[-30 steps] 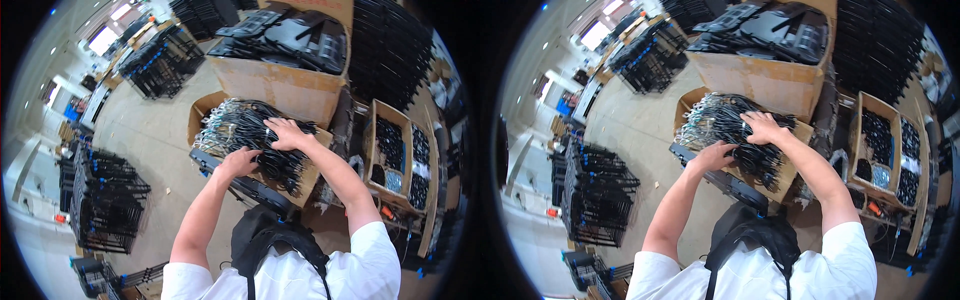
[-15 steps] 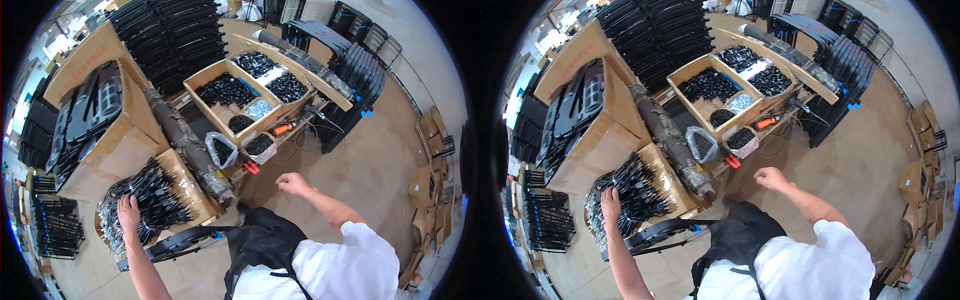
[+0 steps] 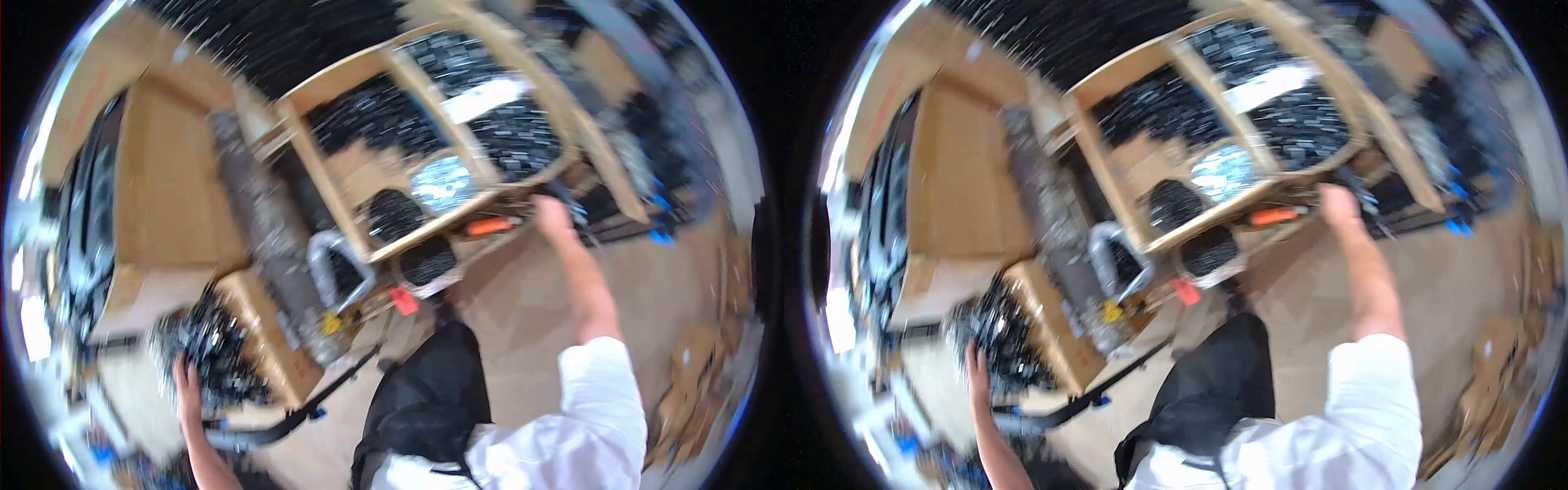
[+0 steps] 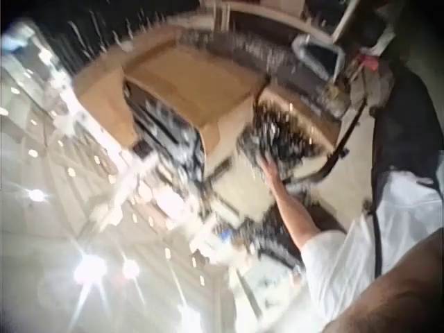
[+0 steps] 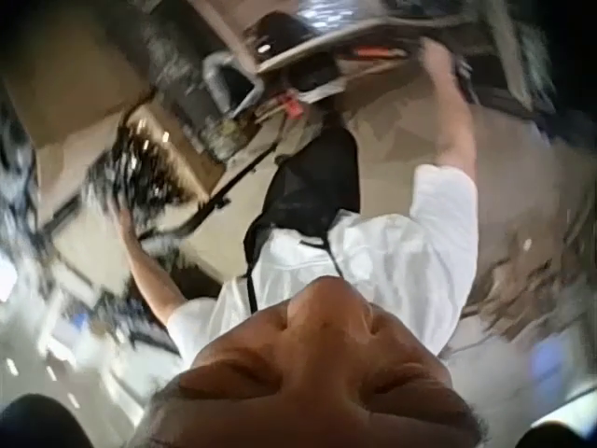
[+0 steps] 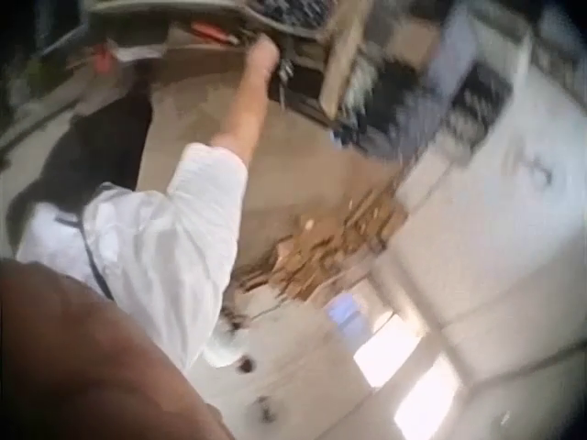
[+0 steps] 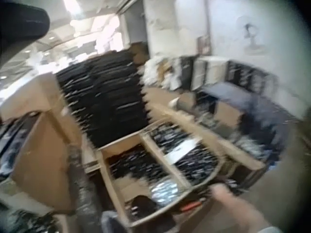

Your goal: Assembling electrical components and wiring into plastic device housings using power tools and hand tools on a factory floor.

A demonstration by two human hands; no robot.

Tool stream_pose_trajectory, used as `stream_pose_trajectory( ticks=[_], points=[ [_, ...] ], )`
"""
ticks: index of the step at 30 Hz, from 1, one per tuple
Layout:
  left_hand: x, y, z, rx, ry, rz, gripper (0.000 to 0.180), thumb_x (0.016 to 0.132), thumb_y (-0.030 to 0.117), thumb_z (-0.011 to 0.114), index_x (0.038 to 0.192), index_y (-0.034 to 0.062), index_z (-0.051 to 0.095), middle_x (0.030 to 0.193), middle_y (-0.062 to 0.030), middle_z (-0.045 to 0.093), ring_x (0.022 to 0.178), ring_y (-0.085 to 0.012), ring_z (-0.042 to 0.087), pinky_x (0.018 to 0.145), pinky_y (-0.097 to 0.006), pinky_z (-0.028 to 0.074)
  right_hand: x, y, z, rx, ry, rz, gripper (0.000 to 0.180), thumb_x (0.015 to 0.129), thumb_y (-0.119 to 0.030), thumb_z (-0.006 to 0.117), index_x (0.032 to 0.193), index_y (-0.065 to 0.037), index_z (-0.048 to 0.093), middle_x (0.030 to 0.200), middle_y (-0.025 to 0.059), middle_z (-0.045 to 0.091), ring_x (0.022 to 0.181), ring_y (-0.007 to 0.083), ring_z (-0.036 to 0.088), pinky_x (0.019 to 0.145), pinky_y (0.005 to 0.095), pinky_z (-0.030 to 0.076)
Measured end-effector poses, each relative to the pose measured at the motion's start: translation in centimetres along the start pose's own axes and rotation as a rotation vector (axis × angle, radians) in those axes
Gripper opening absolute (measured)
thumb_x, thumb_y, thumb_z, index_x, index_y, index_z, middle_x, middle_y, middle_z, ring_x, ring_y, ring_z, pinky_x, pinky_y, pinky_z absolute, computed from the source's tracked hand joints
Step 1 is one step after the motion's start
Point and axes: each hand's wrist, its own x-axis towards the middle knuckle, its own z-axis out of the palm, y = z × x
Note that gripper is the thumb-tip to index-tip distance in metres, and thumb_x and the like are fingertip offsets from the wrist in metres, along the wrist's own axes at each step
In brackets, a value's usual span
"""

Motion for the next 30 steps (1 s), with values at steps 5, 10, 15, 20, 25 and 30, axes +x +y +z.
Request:
stream_pose_trajectory(
  ticks=[5, 10, 15, 20, 25, 30],
  points=[
    [2.6, 2.0, 0.4, 0.062, 0.044, -0.027, 0.041, 0.113, 0.028, 0.051, 0.144, 0.0041, 0.062, 0.149, -0.0169, 0.061, 0.140, -0.0260, 0.054, 0.119, -0.037, 0.038, 3.4, 13.7, 6.1, -0.175, -0.347, -0.265, 0.048, 0.095, -0.002, 0.055, 0.143, -0.001, 0.059, 0.139, 0.0210, 0.066, 0.131, 0.0393, 0.061, 0.113, 0.0489, 0.048],
    [2.6, 8.2, 0.8, 0.271, 0.283, -0.269, 0.040, 0.100, 0.041, 0.069, 0.112, 0.0035, 0.076, 0.105, -0.0181, 0.077, 0.101, -0.0354, 0.072, 0.097, -0.045, 0.053, 7.2, 12.6, 9.6, -0.186, -0.538, -0.432, 0.047, 0.093, -0.006, 0.059, 0.140, -0.002, 0.063, 0.121, 0.0247, 0.068, 0.108, 0.0435, 0.066, 0.094, 0.0538, 0.053],
    [6.3, 7.5, 1.8, 0.342, 0.328, -0.233, 0.035, 0.093, 0.039, 0.074, 0.112, 0.0096, 0.079, 0.096, -0.0141, 0.078, 0.099, -0.0310, 0.073, 0.095, -0.045, 0.054, 8.8, 14.5, 8.5, -0.323, -0.511, -0.487, 0.046, 0.091, -0.006, 0.059, 0.136, -0.003, 0.065, 0.120, 0.0227, 0.069, 0.112, 0.0412, 0.065, 0.097, 0.0505, 0.053],
    [7.8, 6.1, 2.6, 0.162, 0.255, -0.290, 0.029, 0.091, 0.032, 0.074, 0.108, 0.0104, 0.080, 0.097, -0.0134, 0.078, 0.094, -0.0321, 0.075, 0.086, -0.044, 0.059, 6.4, 10.7, 1.7, -0.281, -0.400, -0.500, 0.047, 0.082, 0.000, 0.064, 0.129, -0.002, 0.062, 0.111, 0.0238, 0.069, 0.107, 0.0434, 0.065, 0.090, 0.0514, 0.055],
    [7.8, 5.7, 0.9, 0.102, 0.240, -0.231, 0.030, 0.086, 0.030, 0.073, 0.104, 0.0071, 0.081, 0.104, -0.0152, 0.079, 0.098, -0.0312, 0.076, 0.090, -0.042, 0.058, 0.0, 2.7, -11.0, -0.208, -0.487, -0.440, 0.062, 0.078, 0.006, 0.062, 0.140, -0.003, 0.058, 0.114, 0.0234, 0.072, 0.104, 0.0440, 0.069, 0.093, 0.0519, 0.055],
    [7.8, 3.3, -1.3, -0.103, -0.066, -0.200, 0.042, 0.082, 0.048, 0.075, 0.115, 0.0243, 0.084, 0.113, -0.0077, 0.080, 0.112, -0.0288, 0.072, 0.109, -0.044, 0.042, -7.9, -18.9, -22.9, 0.542, -0.594, 0.011, 0.049, 0.089, 0.001, 0.062, 0.138, -0.003, 0.065, 0.097, 0.0008, 0.072, 0.072, 0.0032, 0.056, 0.059, 0.0222, 0.043]
  ],
)
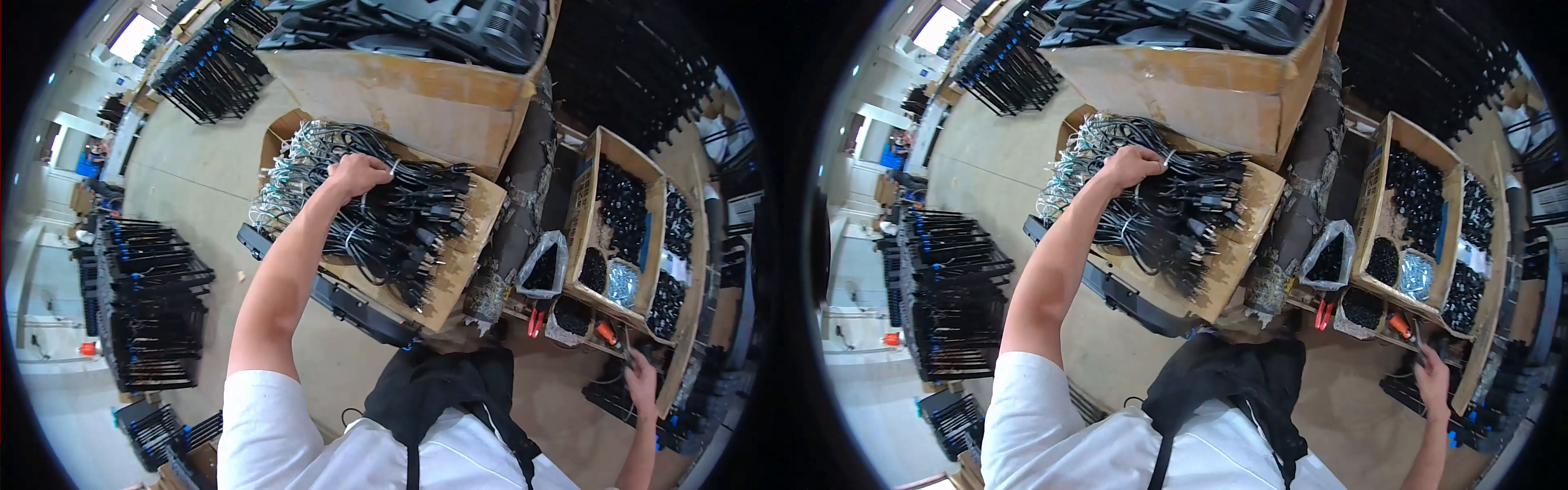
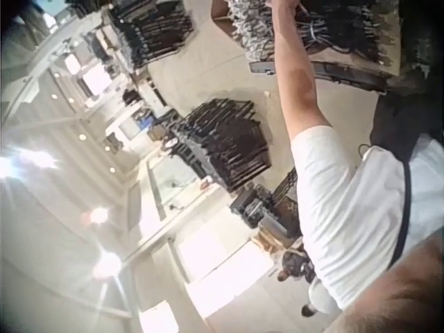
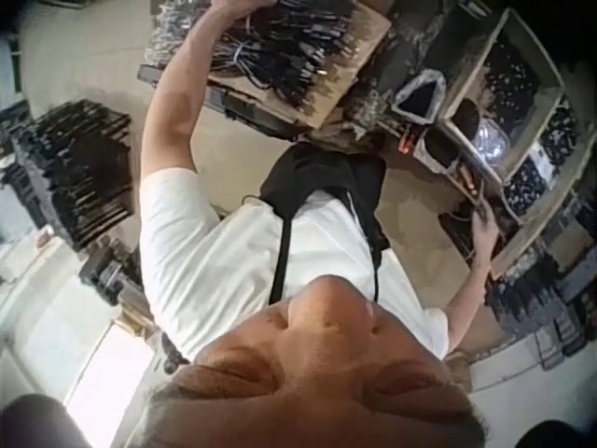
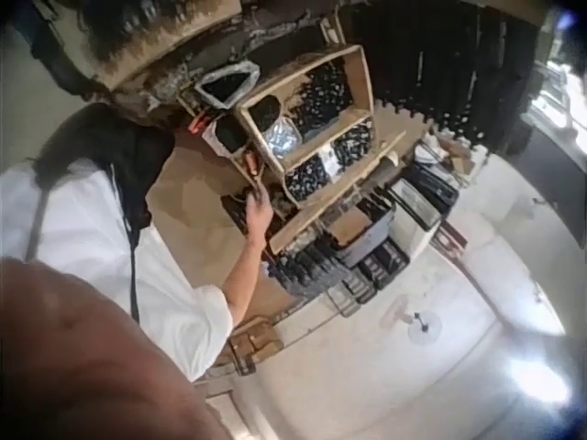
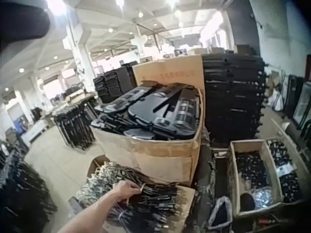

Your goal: Assembling electrical components and wiring into plastic device housings using power tools and hand tools on a factory floor.

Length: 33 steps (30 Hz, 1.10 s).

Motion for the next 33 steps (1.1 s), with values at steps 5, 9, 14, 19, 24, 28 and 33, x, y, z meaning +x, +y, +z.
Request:
stream_pose_trajectory(
  ticks=[5, 9, 14, 19, 24, 28, 33],
  points=[
    [-1.2, 0.7, 1.2, 0.171, 0.110, 0.002, 0.033, 0.079, 0.046, 0.073, 0.104, 0.0288, 0.086, 0.123, -0.0063, 0.076, 0.132, -0.0313, 0.054, 0.115, -0.046, 0.032, -2.2, -29.3, 12.2, 0.242, -0.301, -0.295, 0.049, 0.095, -0.021, 0.074, 0.141, -0.005, 0.066, 0.087, 0.0004, 0.069, 0.062, 0.0033, 0.054, 0.051, 0.0216, 0.039],
    [-0.8, -0.9, 1.0, 0.058, 0.091, 0.050, 0.030, 0.082, 0.047, 0.081, 0.103, 0.0261, 0.086, 0.113, -0.0066, 0.078, 0.127, -0.0294, 0.056, 0.110, -0.045, 0.031, 2.5, -42.7, 19.2, 0.486, -0.627, -0.381, 0.042, 0.103, -0.026, 0.064, 0.135, 0.001, 0.068, 0.080, 0.0024, 0.066, 0.049, 0.0032, 0.041, 0.045, 0.0211, 0.029],
    [-1.4, -0.8, 0.9, 0.005, 0.117, 0.094, 0.028, 0.082, 0.043, 0.081, 0.100, 0.0232, 0.086, 0.109, -0.0048, 0.077, 0.124, -0.0293, 0.056, 0.111, -0.046, 0.031, 11.1, -49.6, 23.1, 0.438, -0.903, -0.235, 0.042, 0.104, -0.037, 0.067, 0.125, -0.001, 0.071, 0.083, 0.0047, 0.066, 0.048, 0.0030, 0.038, 0.042, 0.0206, 0.025],
    [-2.1, -1.5, 0.6, -0.046, 0.151, 0.154, 0.021, 0.080, 0.034, 0.080, 0.094, 0.0193, 0.084, 0.108, -0.0033, 0.071, 0.121, -0.0270, 0.059, 0.108, -0.045, 0.037, 16.4, -51.4, 25.1, 0.462, -1.078, -0.065, 0.037, 0.105, -0.034, 0.065, 0.123, -0.002, 0.072, 0.082, 0.0038, 0.067, 0.045, 0.0013, 0.038, 0.039, 0.0173, 0.027],
    [-2.0, -1.9, 0.6, -0.060, 0.107, 0.139, 0.020, 0.081, 0.033, 0.080, 0.094, 0.0182, 0.082, 0.110, -0.0024, 0.069, 0.124, -0.0268, 0.057, 0.111, -0.046, 0.034, 18.8, -52.1, 26.1, 0.404, -1.203, -0.045, 0.039, 0.103, -0.037, 0.069, 0.122, -0.003, 0.073, 0.081, 0.0020, 0.067, 0.043, 0.0007, 0.039, 0.038, 0.0176, 0.026],
    [-1.9, -2.0, 0.9, -0.121, 0.151, 0.157, 0.019, 0.078, 0.031, 0.081, 0.092, 0.0192, 0.084, 0.107, -0.0037, 0.070, 0.123, -0.0276, 0.055, 0.112, -0.045, 0.031, 19.4, -52.7, 26.2, 0.366, -1.226, -0.069, 0.038, 0.103, -0.036, 0.070, 0.122, -0.003, 0.073, 0.081, 0.0012, 0.067, 0.044, 0.0007, 0.041, 0.038, 0.0182, 0.026],
    [-1.8, -1.6, 0.8, -0.141, 0.139, 0.165, 0.016, 0.079, 0.031, 0.082, 0.091, 0.0195, 0.083, 0.107, -0.0015, 0.068, 0.123, -0.0255, 0.055, 0.112, -0.044, 0.030, 20.3, -52.5, 25.7, 0.356, -1.255, -0.066, 0.037, 0.103, -0.035, 0.071, 0.121, -0.004, 0.074, 0.081, 0.0009, 0.068, 0.044, 0.0003, 0.042, 0.039, 0.0183, 0.026]
  ],
)
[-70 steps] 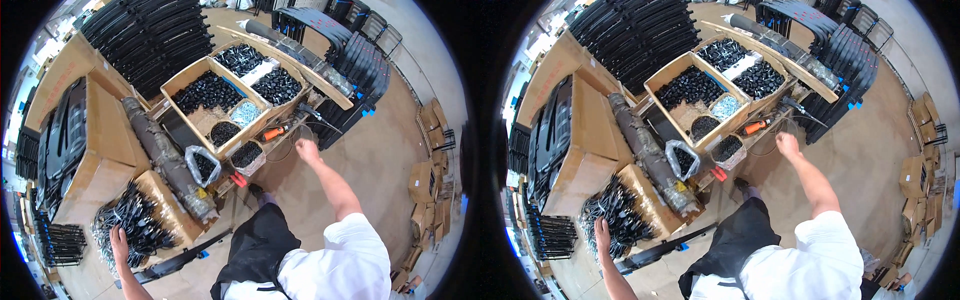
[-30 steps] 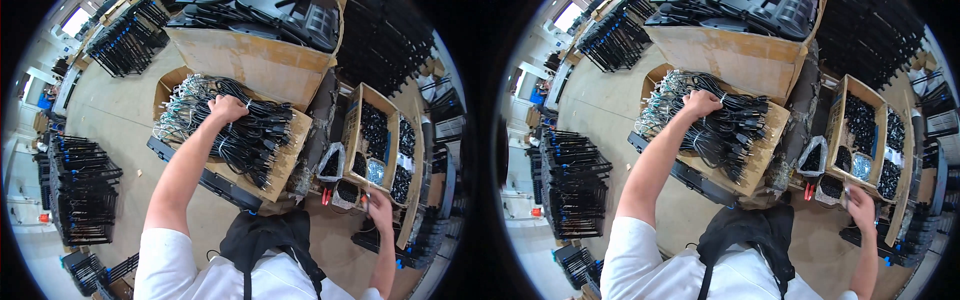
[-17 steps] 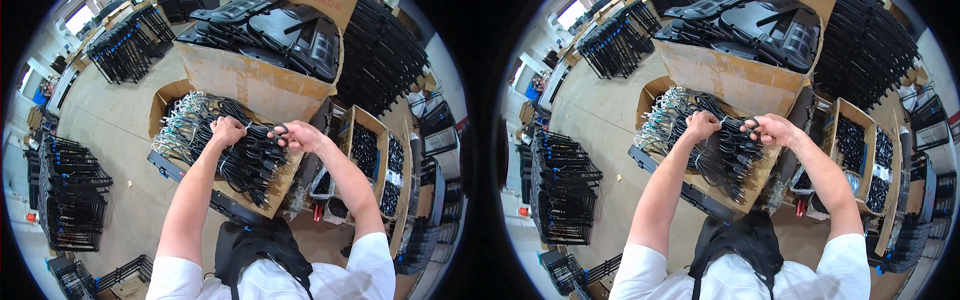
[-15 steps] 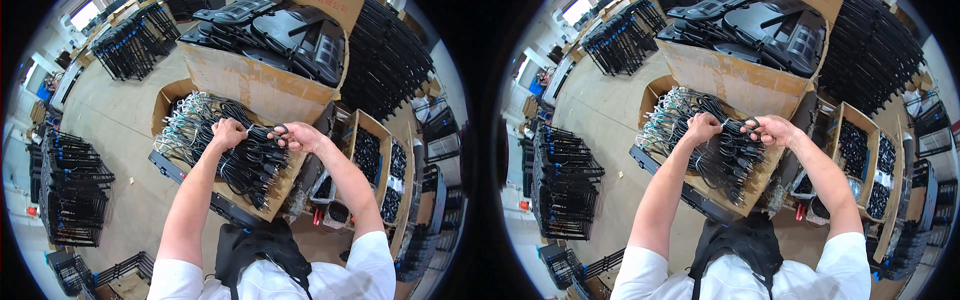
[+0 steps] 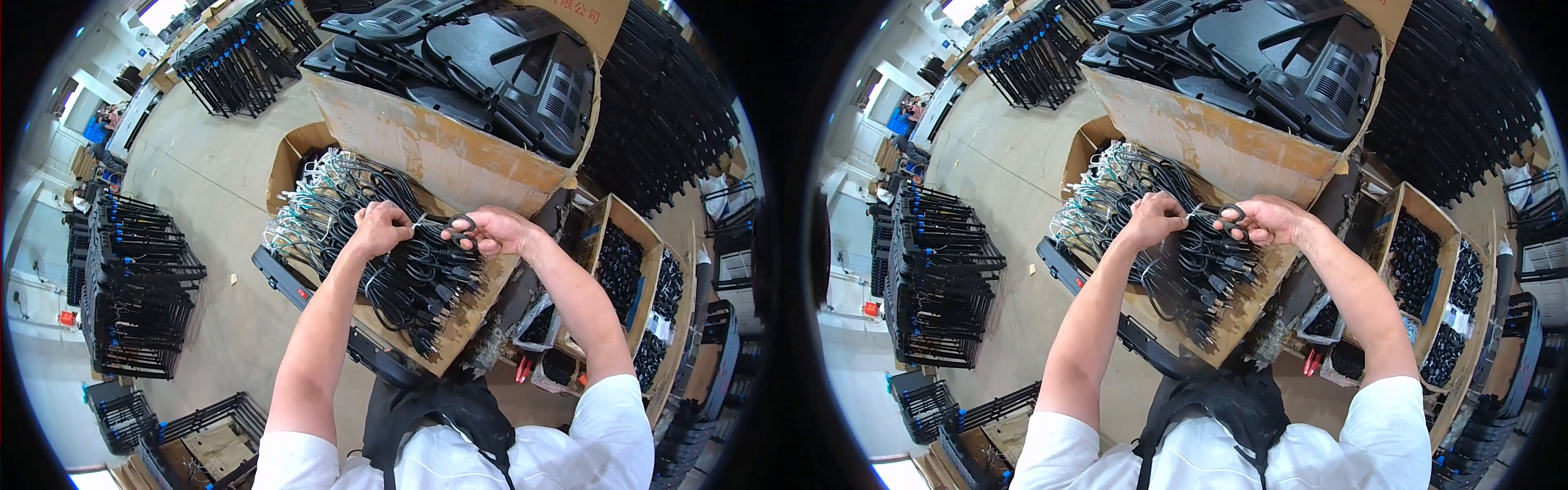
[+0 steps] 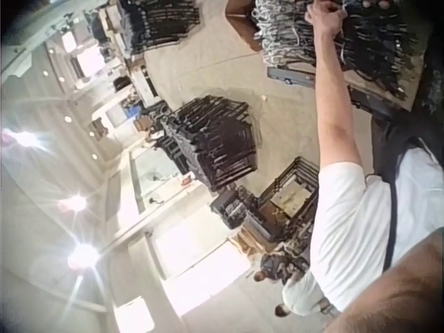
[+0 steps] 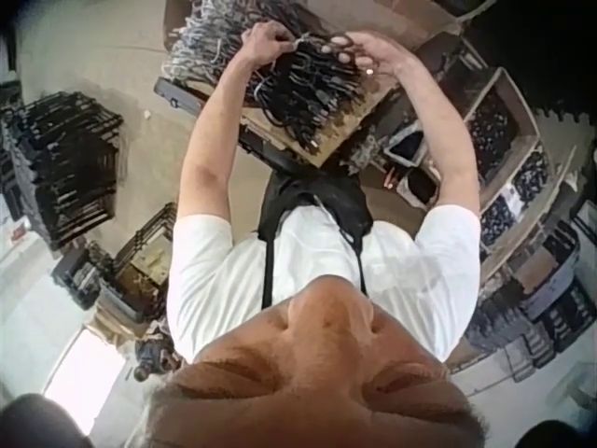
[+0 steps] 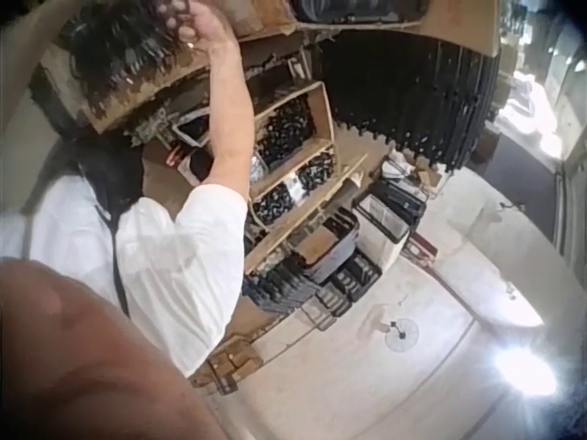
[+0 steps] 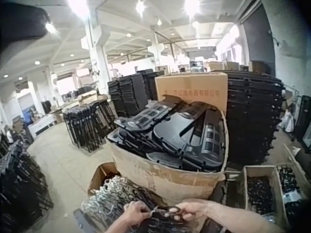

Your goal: Assembling electrical components and wiring into plastic device housings using power tools and hand tools on a factory floor.

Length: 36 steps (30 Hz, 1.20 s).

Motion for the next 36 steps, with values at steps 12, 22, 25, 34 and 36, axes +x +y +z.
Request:
stream_pose_trajectory(
  ticks=[12, 22, 25, 34, 36],
  points=[
    [0.2, -0.6, 0.3, 0.037, 0.031, 0.048, 0.016, 0.080, 0.031, 0.083, 0.091, 0.0185, 0.082, 0.105, -0.0023, 0.069, 0.115, -0.0261, 0.060, 0.109, -0.044, 0.038, 1.1, 1.9, 0.0, 0.064, -0.004, -0.093, 0.035, 0.103, -0.028, 0.071, 0.126, -0.002, 0.072, 0.083, 0.0000, 0.067, 0.047, -0.0004, 0.038, 0.041, 0.0167, 0.026],
    [-3.2, -1.6, -6.8, -1.352, 0.243, 0.059, 0.016, 0.105, 0.015, 0.067, 0.117, 0.0047, 0.064, 0.112, -0.0054, 0.071, 0.100, -0.0161, 0.066, 0.094, -0.031, 0.052, -2.5, 0.1, 2.3, -0.110, 0.080, -0.366, 0.038, 0.101, -0.027, 0.073, 0.129, -0.003, 0.070, 0.082, -0.0022, 0.066, 0.053, 0.0012, 0.038, 0.046, 0.0188, 0.026],
    [-5.9, -1.0, -9.5, -1.211, 0.188, -0.065, 0.010, 0.108, 0.012, 0.060, 0.115, 0.0049, 0.058, 0.109, -0.0091, 0.069, 0.094, -0.0193, 0.067, 0.089, -0.032, 0.054, -3.3, 0.6, 3.6, -0.142, 0.055, -0.320, 0.036, 0.100, -0.025, 0.073, 0.128, -0.002, 0.071, 0.082, -0.0001, 0.067, 0.054, 0.0011, 0.043, 0.046, 0.0184, 0.027],
    [-6.7, 2.7, -2.4, 0.033, 0.227, -0.171, 0.029, 0.093, 0.029, 0.067, 0.112, 0.0115, 0.079, 0.092, -0.0212, 0.077, 0.088, -0.0388, 0.075, 0.083, -0.047, 0.058, -1.0, 0.9, 6.0, -0.151, 0.027, -0.102, 0.038, 0.099, -0.032, 0.074, 0.118, 0.001, 0.074, 0.073, 0.0031, 0.066, 0.045, 0.0021, 0.040, 0.040, 0.0191, 0.025],
    [-6.9, 3.3, -1.5, 0.094, 0.189, -0.209, 0.031, 0.093, 0.034, 0.071, 0.113, 0.0109, 0.078, 0.093, -0.0211, 0.077, 0.093, -0.0417, 0.075, 0.085, -0.050, 0.058, -0.7, 1.1, 6.0, -0.127, 0.034, -0.084, 0.038, 0.099, -0.033, 0.074, 0.117, 0.001, 0.074, 0.073, 0.0030, 0.066, 0.045, 0.0021, 0.040, 0.040, 0.0192, 0.024]
  ],
)
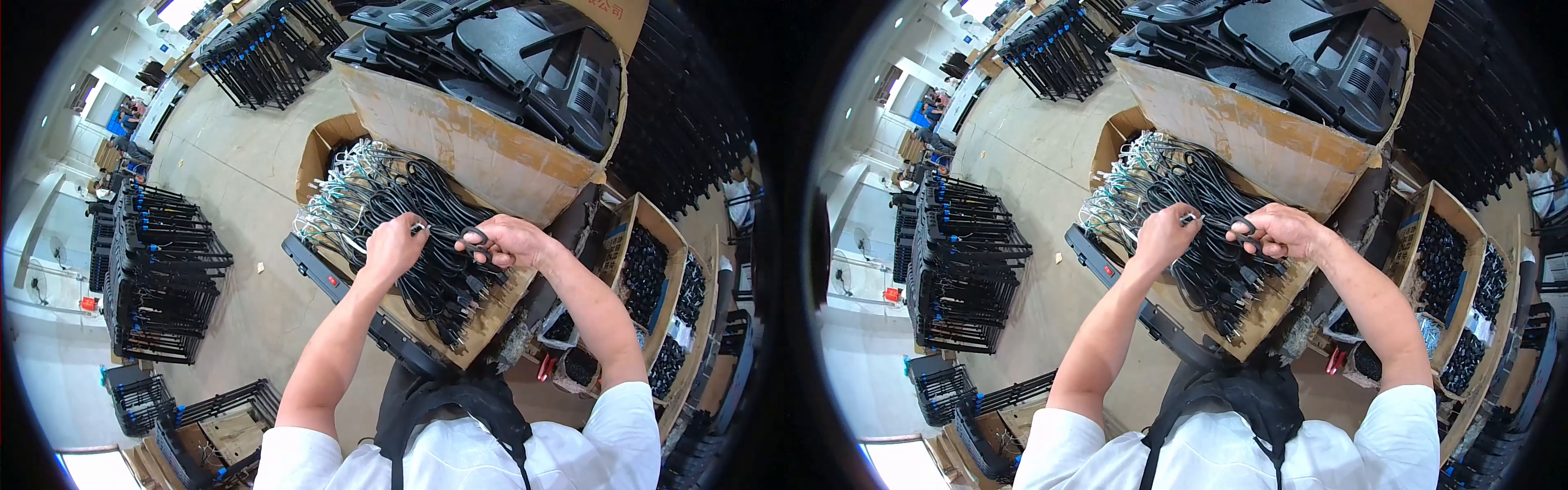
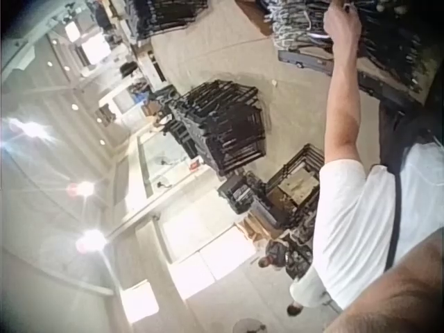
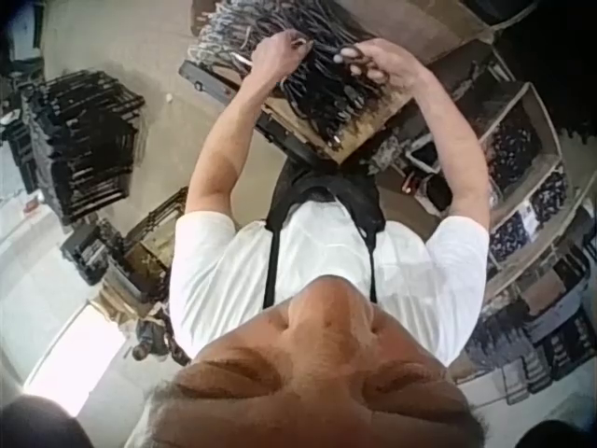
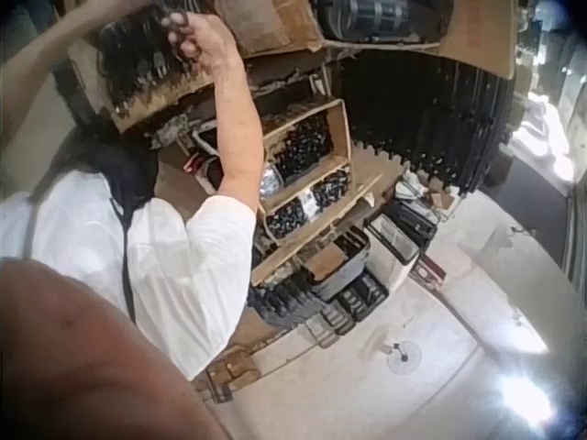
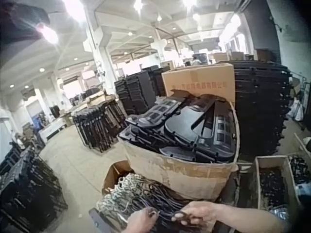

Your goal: Assembling electrical components and wiring into plastic device housings using power tools and hand tools on a factory floor.

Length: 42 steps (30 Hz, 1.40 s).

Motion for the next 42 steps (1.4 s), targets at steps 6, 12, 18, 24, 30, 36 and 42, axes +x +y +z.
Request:
stream_pose_trajectory(
  ticks=[6, 12, 18, 24, 30, 36, 42],
  points=[
    [-1.3, -0.4, 1.4, -0.008, 0.052, -0.136, 0.037, 0.092, 0.035, 0.075, 0.115, 0.0056, 0.077, 0.096, -0.0204, 0.078, 0.095, -0.0413, 0.075, 0.085, -0.049, 0.057, 1.4, 0.7, 0.1, 0.019, -0.021, -0.011, 0.040, 0.099, -0.035, 0.075, 0.119, 0.000, 0.074, 0.073, 0.0019, 0.065, 0.046, 0.0019, 0.043, 0.040, 0.0189, 0.026],
    [-1.1, 0.5, 1.3, -0.018, 0.031, -0.207, 0.036, 0.093, 0.035, 0.074, 0.115, 0.0067, 0.076, 0.101, -0.0199, 0.079, 0.099, -0.0392, 0.075, 0.088, -0.049, 0.056, 2.0, 0.9, 0.1, 0.026, -0.035, -0.052, 0.040, 0.098, -0.034, 0.075, 0.120, -0.001, 0.075, 0.075, 0.0012, 0.066, 0.047, 0.0019, 0.041, 0.041, 0.0191, 0.027],
    [-1.2, 0.0, 2.4, -0.136, 0.109, -0.178, 0.032, 0.094, 0.032, 0.073, 0.114, 0.0074, 0.074, 0.101, -0.0205, 0.078, 0.100, -0.0393, 0.075, 0.088, -0.048, 0.057, 2.2, 1.0, 0.6, 0.029, -0.036, -0.080, 0.036, 0.097, -0.031, 0.076, 0.120, -0.003, 0.075, 0.077, 0.0023, 0.066, 0.048, 0.0021, 0.040, 0.042, 0.0219, 0.022],
    [-1.4, 1.5, 2.1, -0.140, 0.127, -0.243, 0.033, 0.095, 0.034, 0.072, 0.115, 0.0075, 0.074, 0.101, -0.0208, 0.078, 0.100, -0.0402, 0.075, 0.089, -0.049, 0.056, 2.6, 1.3, 0.9, 0.034, -0.017, -0.072, 0.024, 0.097, -0.030, 0.077, 0.109, -0.009, 0.076, 0.077, 0.0002, 0.066, 0.048, 0.0015, 0.037, 0.043, 0.0221, 0.019],
    [-1.1, 2.1, 2.9, -0.044, 0.170, -0.276, 0.035, 0.094, 0.037, 0.074, 0.113, 0.0080, 0.077, 0.102, -0.0211, 0.078, 0.100, -0.0395, 0.075, 0.090, -0.049, 0.056, 2.4, 1.9, 1.0, 0.048, -0.043, -0.104, 0.018, 0.097, -0.030, 0.076, 0.099, -0.012, 0.074, 0.077, -0.0013, 0.065, 0.049, 0.0012, 0.036, 0.045, 0.0221, 0.019],
    [0.4, 1.5, 2.6, -0.025, 0.150, -0.288, 0.031, 0.093, 0.035, 0.072, 0.106, 0.0085, 0.081, 0.099, -0.0218, 0.078, 0.101, -0.0399, 0.075, 0.090, -0.049, 0.058, 2.5, 2.1, 1.1, 0.062, -0.050, -0.098, 0.014, 0.099, -0.028, 0.075, 0.095, -0.015, 0.070, 0.077, -0.0040, 0.065, 0.048, 0.0011, 0.035, 0.046, 0.0228, 0.019],
    [0.8, -1.3, 2.6, -0.578, -0.017, -0.240, 0.022, 0.094, 0.017, 0.074, 0.102, -0.0038, 0.075, 0.082, -0.0062, 0.072, 0.071, -0.0146, 0.061, 0.067, -0.034, 0.049, 2.5, 3.5, 1.2, 0.076, -0.056, -0.140, 0.033, 0.098, -0.028, 0.076, 0.122, -0.005, 0.074, 0.078, -0.0031, 0.064, 0.051, 0.0009, 0.038, 0.045, 0.0204, 0.023]
  ],
)
